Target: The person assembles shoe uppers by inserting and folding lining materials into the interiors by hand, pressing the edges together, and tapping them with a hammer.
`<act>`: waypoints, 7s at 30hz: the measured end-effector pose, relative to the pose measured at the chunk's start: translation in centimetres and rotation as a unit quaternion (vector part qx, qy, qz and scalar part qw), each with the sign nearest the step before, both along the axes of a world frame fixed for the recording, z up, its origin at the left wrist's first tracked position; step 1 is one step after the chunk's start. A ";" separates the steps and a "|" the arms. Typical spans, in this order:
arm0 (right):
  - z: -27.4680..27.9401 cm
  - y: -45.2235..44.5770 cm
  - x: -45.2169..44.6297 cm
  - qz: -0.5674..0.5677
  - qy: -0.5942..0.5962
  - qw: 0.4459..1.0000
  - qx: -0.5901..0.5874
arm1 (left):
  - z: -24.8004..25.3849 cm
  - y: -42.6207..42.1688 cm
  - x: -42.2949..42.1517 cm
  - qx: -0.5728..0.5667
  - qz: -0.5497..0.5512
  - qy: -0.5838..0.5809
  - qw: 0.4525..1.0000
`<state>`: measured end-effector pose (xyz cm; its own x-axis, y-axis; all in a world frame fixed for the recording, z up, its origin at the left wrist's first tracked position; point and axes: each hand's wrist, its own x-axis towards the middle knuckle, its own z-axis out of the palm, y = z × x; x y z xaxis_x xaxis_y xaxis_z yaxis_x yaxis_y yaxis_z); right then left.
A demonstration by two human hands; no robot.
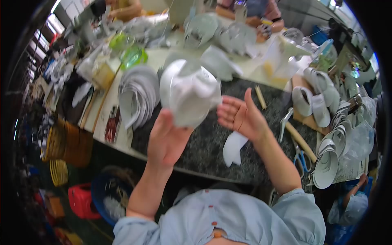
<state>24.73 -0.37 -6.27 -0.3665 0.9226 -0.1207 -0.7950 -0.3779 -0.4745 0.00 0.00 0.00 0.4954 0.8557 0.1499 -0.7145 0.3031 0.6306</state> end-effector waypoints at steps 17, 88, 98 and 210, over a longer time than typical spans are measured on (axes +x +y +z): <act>3.7 -1.0 -1.4 -0.207 -0.526 0.766 0.307 | -4.1 -0.7 -0.8 -0.017 -0.022 0.076 0.997; 2.0 -5.0 -7.5 -0.332 -0.672 0.524 0.405 | -8.9 -2.4 0.7 0.033 0.078 0.070 0.994; 2.5 -5.0 -6.1 -0.296 -0.687 0.458 0.479 | -6.5 -1.2 -1.1 -0.050 0.017 0.115 0.992; 2.6 -2.6 -3.9 -0.182 -0.598 0.703 0.338 | -5.9 0.5 0.3 -0.050 0.030 0.154 0.986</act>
